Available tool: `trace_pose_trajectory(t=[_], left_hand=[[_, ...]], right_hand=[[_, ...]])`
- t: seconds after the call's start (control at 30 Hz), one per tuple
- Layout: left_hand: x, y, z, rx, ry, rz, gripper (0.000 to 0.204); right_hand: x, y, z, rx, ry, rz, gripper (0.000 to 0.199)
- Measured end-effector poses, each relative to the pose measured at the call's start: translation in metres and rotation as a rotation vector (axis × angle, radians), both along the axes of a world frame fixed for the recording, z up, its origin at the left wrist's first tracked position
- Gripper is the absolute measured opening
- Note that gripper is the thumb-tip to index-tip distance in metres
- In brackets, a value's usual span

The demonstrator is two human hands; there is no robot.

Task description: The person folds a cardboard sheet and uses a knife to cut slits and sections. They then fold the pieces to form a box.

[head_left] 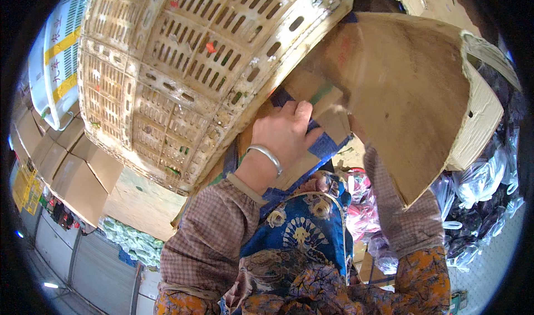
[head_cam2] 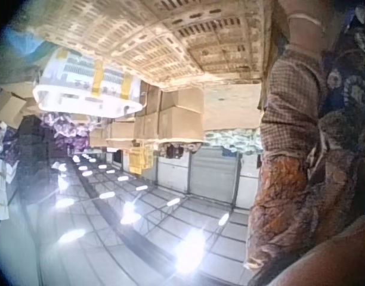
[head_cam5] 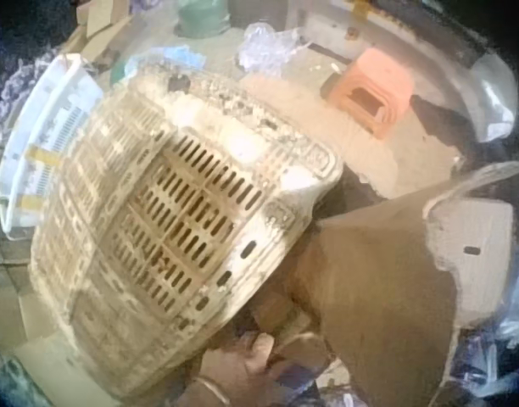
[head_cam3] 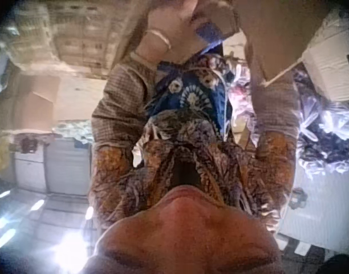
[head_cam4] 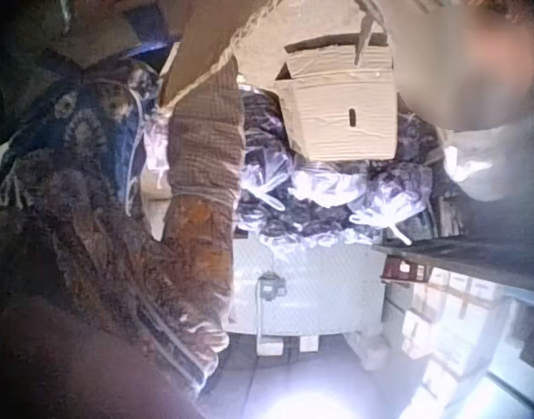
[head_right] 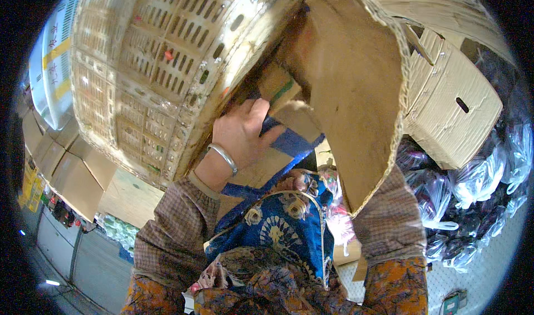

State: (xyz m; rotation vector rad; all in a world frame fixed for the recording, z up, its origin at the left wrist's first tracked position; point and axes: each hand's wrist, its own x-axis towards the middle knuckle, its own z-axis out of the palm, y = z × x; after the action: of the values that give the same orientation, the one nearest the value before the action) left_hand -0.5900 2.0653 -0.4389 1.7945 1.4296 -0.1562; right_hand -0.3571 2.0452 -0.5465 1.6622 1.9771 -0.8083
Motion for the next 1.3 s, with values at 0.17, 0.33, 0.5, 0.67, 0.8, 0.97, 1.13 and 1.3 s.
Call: trace_pose_trajectory(t=[0.17, 0.33, 0.5, 0.67, 0.8, 0.97, 1.13, 1.3], left_hand=[[0.011, -0.001, 0.018, -0.288, 0.15, -0.209, 0.05], [-0.017, -0.017, 0.039, -0.276, 0.152, -0.152, 0.043], [-0.057, -0.041, 0.1, -0.149, 0.043, -0.022, 0.031], [-0.104, -0.077, 0.186, 0.13, -0.122, 0.046, 0.032], [-0.154, -0.087, 0.262, 0.025, -0.225, 0.108, 0.034], [-0.223, -0.114, 0.408, 0.07, -0.338, 0.389, 0.046], [-0.267, -0.173, 0.516, 0.366, -0.231, 0.488, 0.053], [-0.292, -0.247, 0.504, 0.474, -0.078, 0.592, 0.055]], right_hand=[[0.002, -0.006, 0.015, -0.034, -0.017, -0.004, 0.029], [-0.009, -0.021, 0.05, -0.087, 0.02, 0.003, 0.03], [-0.022, -0.041, 0.137, -0.148, 0.031, -0.018, 0.03], [-0.053, -0.044, 0.256, 0.011, 0.389, -0.098, 0.024], [-0.09, -0.036, 0.359, 0.019, 0.37, 0.038, 0.026], [-0.152, -0.033, 0.479, 0.158, 0.379, 0.184, 0.025], [-0.216, -0.028, 0.574, 0.31, 0.569, 0.33, 0.02], [-0.269, -0.044, 0.594, 0.439, 0.455, 0.692, 0.015]])
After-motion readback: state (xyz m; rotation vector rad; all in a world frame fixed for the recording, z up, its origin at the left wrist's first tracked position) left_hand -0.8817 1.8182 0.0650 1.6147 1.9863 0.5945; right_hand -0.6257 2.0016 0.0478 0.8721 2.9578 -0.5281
